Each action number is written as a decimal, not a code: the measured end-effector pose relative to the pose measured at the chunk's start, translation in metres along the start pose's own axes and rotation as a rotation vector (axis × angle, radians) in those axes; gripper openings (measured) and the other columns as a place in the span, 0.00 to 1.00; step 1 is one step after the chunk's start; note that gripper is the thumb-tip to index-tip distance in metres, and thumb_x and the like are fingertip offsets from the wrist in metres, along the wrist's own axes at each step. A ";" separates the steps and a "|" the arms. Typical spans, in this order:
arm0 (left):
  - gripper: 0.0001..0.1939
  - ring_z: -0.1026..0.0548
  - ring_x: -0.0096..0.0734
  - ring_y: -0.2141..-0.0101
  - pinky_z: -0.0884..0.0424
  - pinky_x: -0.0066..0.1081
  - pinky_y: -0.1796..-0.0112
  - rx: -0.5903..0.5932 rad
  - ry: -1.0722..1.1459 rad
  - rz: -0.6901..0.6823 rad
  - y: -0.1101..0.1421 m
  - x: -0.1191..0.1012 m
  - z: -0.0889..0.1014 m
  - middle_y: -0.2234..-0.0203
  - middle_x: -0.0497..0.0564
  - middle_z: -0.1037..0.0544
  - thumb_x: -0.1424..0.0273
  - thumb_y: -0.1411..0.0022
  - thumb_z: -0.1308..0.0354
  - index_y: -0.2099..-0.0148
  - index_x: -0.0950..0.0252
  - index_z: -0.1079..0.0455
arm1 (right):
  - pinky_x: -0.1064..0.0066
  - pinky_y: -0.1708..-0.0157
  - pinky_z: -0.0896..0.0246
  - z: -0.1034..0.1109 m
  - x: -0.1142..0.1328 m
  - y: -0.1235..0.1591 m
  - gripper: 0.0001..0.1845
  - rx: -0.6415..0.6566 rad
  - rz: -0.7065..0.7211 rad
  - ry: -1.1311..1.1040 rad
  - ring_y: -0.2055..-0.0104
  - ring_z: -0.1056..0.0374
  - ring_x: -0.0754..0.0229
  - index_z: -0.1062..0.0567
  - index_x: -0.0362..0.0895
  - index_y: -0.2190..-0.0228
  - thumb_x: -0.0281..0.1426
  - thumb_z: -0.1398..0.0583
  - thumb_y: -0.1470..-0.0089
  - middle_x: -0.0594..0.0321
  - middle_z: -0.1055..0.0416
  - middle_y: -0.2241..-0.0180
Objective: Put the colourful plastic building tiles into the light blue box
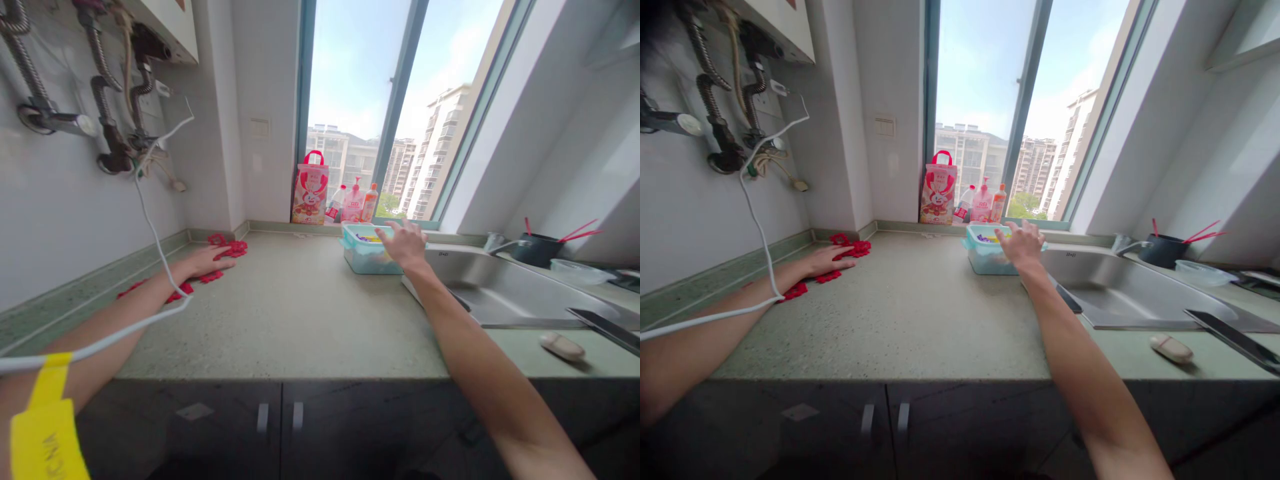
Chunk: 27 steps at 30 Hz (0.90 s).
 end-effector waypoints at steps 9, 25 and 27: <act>0.50 0.44 0.54 0.29 0.48 0.47 0.32 0.113 -0.024 -0.291 0.010 -0.127 -0.024 0.27 0.60 0.43 0.35 0.36 0.50 0.23 0.60 0.46 | 0.45 0.38 0.43 0.017 0.107 0.045 0.30 -0.132 0.487 -0.199 0.34 0.43 0.38 0.34 0.47 0.34 0.38 0.41 0.35 0.48 0.43 0.30; 0.33 0.29 0.47 0.39 0.35 0.42 0.38 0.068 0.116 -0.777 0.043 -0.278 -0.035 0.36 0.57 0.29 0.43 0.28 0.49 0.32 0.56 0.31 | 0.52 0.37 0.38 -0.092 0.135 0.103 0.40 0.749 0.565 -0.551 0.37 0.32 0.43 0.36 0.45 0.32 0.53 0.40 0.36 0.47 0.30 0.37; 0.29 0.26 0.46 0.42 0.36 0.44 0.39 -0.042 0.089 -0.809 0.045 -0.275 -0.021 0.42 0.58 0.23 0.47 0.25 0.52 0.37 0.58 0.26 | 0.52 0.37 0.38 -0.092 0.134 0.104 0.36 0.763 0.569 -0.616 0.38 0.31 0.44 0.33 0.46 0.34 0.53 0.42 0.34 0.50 0.28 0.38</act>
Point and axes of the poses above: each hand's wrist, its own y-axis away from the middle knuckle, its own z-axis out of the back of the hand, x = y × z, the point moved 7 cm from there along -y, towards the middle knuckle
